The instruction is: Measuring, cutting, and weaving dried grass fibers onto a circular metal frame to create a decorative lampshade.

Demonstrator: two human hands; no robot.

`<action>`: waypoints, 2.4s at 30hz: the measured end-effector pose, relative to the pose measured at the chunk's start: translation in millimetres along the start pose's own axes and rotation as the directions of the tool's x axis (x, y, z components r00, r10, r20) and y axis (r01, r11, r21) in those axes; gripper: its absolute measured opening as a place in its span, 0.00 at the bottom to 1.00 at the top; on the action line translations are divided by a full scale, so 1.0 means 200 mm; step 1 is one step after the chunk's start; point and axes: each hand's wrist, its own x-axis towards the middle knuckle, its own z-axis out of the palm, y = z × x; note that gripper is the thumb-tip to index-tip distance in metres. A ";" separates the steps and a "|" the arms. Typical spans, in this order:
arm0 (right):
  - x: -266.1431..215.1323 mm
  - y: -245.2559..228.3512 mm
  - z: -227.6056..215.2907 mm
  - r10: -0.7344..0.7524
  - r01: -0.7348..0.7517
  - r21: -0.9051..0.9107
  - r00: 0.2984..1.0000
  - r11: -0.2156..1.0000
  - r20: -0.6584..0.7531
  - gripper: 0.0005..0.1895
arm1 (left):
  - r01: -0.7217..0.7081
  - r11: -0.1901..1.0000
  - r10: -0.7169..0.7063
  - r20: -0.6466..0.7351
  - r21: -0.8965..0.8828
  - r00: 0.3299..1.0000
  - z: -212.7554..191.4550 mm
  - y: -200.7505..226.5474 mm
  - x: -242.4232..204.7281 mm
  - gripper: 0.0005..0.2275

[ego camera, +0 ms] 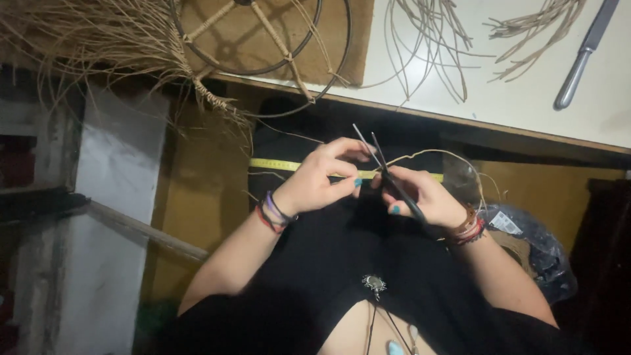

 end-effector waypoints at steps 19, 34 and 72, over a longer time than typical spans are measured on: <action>0.14 -0.25 -0.20 0.101 -0.207 -0.425 0.961 0.881 -0.258 0.18 | 0.039 0.892 -0.060 -0.032 -0.450 0.998 -0.04 -0.22 -0.04 0.12; 0.40 -0.12 -0.44 -0.319 -0.006 -0.822 0.920 0.569 -0.228 0.09 | 0.020 0.834 -0.007 0.026 -0.551 1.000 -0.10 -0.11 0.04 0.13; 0.30 -0.10 0.18 -0.174 0.155 -0.080 0.878 0.985 -0.446 0.10 | -0.014 0.808 -0.380 -0.538 -0.590 0.752 0.31 -0.10 0.20 0.10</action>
